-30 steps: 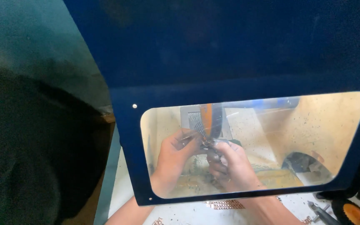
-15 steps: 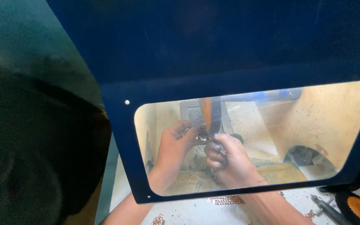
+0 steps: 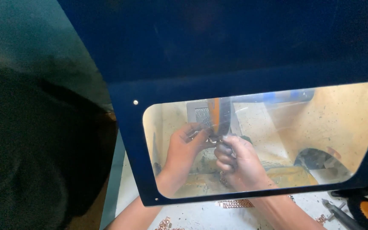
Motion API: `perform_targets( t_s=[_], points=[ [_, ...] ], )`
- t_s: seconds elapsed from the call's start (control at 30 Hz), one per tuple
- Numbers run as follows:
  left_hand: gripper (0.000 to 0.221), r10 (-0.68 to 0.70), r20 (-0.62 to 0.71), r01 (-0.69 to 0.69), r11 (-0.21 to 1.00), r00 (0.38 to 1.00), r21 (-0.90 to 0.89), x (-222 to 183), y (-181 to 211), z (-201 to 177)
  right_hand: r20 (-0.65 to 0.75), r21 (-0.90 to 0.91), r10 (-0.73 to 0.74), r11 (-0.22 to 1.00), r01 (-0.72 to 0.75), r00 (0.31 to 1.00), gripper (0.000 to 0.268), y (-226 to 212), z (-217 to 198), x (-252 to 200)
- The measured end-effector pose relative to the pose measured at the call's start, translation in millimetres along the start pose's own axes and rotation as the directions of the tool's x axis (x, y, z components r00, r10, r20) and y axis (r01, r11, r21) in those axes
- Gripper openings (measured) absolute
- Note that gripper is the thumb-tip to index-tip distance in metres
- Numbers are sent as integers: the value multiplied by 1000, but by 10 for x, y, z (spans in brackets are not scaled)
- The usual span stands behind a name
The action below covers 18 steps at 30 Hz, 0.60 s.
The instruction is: Polishing a small metal chain or jewelry piece using a bench polisher inside a protective enclosure.
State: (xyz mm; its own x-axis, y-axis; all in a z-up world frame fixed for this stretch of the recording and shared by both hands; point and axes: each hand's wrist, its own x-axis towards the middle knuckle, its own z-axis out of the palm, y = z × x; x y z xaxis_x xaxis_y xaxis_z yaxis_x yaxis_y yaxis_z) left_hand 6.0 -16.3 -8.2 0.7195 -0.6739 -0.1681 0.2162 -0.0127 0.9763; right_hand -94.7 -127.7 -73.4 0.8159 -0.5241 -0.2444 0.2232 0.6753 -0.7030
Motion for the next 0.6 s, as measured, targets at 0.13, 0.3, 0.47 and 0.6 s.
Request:
perform_targets(
  t_s=[0.13, 0.3, 0.47, 0.6],
  points=[
    [27, -13, 7, 13, 1000, 1000, -18, -11, 18, 6, -16, -17, 0, 1000, 0, 1000, 27, -14, 25, -22],
    [36, -48, 2, 48, 999, 999, -20, -23, 39, 11, 4, -49, -27, 998, 27, 1000, 27, -9, 8, -17],
    [37, -78, -11, 79, 997, 997, 13, -53, 104, 27, -7, -95, -44, 995, 43, 999, 25, -15, 39, -30],
    [40, -76, -2, 76, 997, 997, 16, -68, 118, 24, -50, -123, -67, 991, 60, 997, 29, -13, 80, -56]
  ],
)
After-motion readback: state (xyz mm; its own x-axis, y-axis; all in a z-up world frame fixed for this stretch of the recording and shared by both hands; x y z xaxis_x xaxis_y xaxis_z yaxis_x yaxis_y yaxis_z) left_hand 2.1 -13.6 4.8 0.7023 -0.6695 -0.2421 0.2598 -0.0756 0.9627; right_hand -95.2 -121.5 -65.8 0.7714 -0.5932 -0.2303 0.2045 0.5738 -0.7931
